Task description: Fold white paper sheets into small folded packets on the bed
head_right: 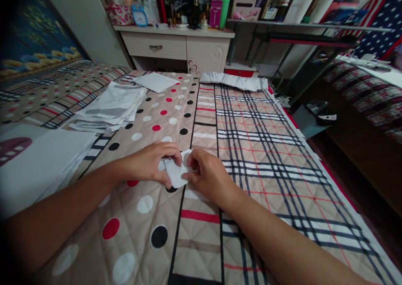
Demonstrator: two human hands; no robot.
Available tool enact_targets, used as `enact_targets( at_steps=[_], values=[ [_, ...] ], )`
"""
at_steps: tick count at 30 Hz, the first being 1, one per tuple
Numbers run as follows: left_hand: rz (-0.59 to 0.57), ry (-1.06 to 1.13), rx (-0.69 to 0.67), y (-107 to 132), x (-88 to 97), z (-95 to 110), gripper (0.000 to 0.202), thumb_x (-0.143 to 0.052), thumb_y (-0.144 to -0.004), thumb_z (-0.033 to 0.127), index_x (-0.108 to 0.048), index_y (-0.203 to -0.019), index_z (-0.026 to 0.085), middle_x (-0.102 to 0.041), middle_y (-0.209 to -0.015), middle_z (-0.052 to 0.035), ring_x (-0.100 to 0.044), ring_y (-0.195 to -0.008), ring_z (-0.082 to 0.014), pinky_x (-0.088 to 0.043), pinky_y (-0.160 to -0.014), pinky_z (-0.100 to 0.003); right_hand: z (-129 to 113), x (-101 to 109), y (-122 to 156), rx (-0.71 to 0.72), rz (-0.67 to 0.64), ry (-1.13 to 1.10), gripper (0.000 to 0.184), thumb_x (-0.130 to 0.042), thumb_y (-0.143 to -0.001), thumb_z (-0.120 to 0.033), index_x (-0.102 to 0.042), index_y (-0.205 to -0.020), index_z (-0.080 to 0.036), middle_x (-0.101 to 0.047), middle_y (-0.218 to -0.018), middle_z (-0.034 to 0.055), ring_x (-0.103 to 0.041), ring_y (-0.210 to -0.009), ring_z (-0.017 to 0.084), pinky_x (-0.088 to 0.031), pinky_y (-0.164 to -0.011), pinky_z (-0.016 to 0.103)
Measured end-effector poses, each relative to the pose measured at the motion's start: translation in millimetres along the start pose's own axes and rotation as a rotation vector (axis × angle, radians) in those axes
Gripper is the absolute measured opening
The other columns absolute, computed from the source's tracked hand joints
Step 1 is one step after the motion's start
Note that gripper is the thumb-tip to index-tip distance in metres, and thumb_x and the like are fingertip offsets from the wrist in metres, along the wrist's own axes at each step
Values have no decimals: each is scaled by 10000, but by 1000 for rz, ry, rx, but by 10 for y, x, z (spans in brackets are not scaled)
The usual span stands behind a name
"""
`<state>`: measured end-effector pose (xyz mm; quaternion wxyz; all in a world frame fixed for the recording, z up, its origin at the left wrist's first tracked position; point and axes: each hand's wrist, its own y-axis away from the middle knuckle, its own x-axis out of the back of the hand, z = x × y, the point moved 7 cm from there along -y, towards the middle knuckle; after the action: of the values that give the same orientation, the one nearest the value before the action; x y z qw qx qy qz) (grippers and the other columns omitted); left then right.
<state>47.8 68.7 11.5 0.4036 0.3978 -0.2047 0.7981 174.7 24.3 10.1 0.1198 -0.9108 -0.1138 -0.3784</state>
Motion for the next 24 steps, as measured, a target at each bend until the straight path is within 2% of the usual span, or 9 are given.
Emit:
enact_targets(
  at_steps=[3,8,15,18,22,24],
  values=[
    [70,109,70,9,25,-68,324,-825,-585,318,-636,-821,201,-620,-840,11,-552,-780,-155,-402,-695,-270,80,87,-5,-74,90,64,346,-816,-668,-238,-517,-837,-195,-585,-783,1,-501,-663,141,-374,-596,272],
    [184,225,170,33,81,-157,371,-796,-591,206,-616,-915,195,-627,-830,10,-564,-739,-146,-447,-681,-276,130,109,-7,-153,92,75,345,-830,-645,-276,-560,-843,-193,-601,-786,15,-506,-653,146,-381,-580,279],
    [219,253,175,8,96,-162,356,-715,-648,158,-681,-1001,190,-631,-864,-5,-562,-706,-120,-478,-689,-268,181,121,-20,-215,102,19,368,-824,-629,-253,-606,-919,-193,-610,-793,6,-511,-650,136,-395,-582,276],
    [237,273,193,4,74,-185,347,-716,-655,160,-684,-1000,183,-622,-883,-10,-546,-679,-108,-480,-684,-269,198,116,-20,-216,113,-13,357,-820,-618,-238,-602,-899,-201,-612,-787,-5,-496,-622,124,-383,-568,270],
    [260,334,175,11,61,-199,461,-739,-642,147,-660,-1094,187,-632,-1006,-29,-515,-668,-89,-473,-681,-260,247,71,-13,-237,100,-106,285,-790,-640,-227,-585,-837,-211,-584,-697,-35,-479,-570,113,-344,-526,252],
    [280,341,154,13,69,-196,455,-753,-635,142,-672,-1080,187,-640,-981,-22,-503,-668,-89,-461,-665,-248,259,55,-10,-231,100,-161,247,-772,-659,-229,-582,-816,-211,-579,-678,-38,-475,-561,109,-330,-513,242]
  ],
)
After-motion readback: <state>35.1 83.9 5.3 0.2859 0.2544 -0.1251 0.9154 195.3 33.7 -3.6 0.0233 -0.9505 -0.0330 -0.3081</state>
